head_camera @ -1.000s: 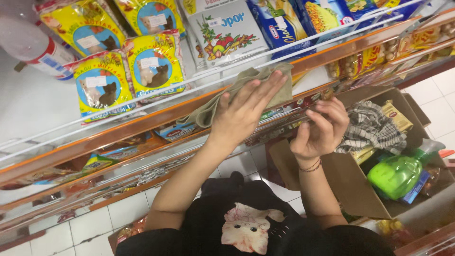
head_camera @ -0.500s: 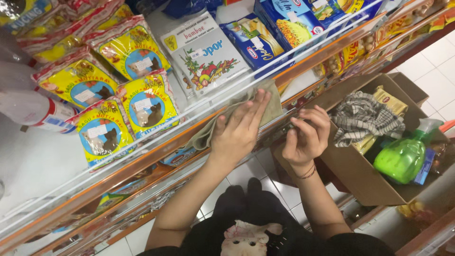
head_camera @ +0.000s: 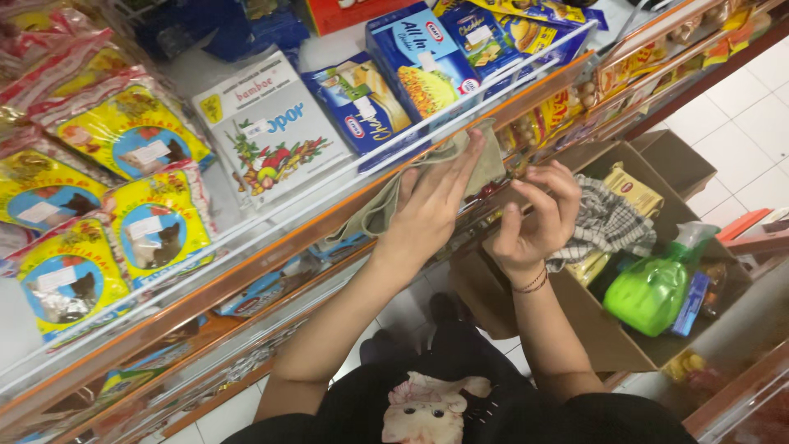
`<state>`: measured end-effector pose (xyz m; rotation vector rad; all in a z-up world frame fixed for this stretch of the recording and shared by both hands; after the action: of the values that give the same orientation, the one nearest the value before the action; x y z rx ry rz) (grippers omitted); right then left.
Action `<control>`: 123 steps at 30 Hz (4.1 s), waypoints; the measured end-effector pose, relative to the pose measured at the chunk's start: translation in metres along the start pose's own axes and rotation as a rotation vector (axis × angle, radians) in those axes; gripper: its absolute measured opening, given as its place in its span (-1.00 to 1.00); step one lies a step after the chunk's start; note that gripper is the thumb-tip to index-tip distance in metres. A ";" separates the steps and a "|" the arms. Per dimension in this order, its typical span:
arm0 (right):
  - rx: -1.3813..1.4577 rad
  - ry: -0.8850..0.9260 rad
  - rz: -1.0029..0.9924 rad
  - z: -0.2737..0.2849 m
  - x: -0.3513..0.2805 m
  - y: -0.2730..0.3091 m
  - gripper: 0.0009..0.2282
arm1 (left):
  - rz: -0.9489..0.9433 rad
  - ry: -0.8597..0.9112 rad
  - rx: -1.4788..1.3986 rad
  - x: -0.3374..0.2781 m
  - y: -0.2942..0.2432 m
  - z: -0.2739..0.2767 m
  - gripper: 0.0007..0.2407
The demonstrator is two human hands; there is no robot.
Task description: The person sprays a liquid from a green bottle onto store shelves and then wipes the surfaces with a cloth, moving snack packages and sauce bottles aside to reach different parts of the rack.
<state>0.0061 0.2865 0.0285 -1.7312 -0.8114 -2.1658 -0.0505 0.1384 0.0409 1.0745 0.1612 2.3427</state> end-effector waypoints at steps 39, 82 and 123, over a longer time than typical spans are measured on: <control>0.354 -0.178 -0.136 0.016 0.019 -0.104 -0.80 | 0.465 -0.117 0.091 0.069 -0.084 -0.034 -0.45; 0.227 0.235 0.032 0.014 0.041 -0.076 -0.68 | 0.534 -0.206 -0.161 0.038 -0.059 0.047 -0.64; 0.751 -0.479 -0.446 0.033 0.019 -0.150 -0.43 | 0.317 -0.131 0.200 0.067 -0.090 -0.034 -0.53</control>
<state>-0.0502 0.4295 0.0113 -1.7367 -1.9743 -1.3096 -0.0720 0.2533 0.0330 1.4382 0.1899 2.5648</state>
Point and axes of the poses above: each hand's wrist, its own x-axis towards the middle knuckle, its own z-axis out of the back of the hand, y = z × x, the point moved 3 cm from there along x, towards the middle knuckle, and after that the axes turned 9 degrees about z, right-handed, at the moved point
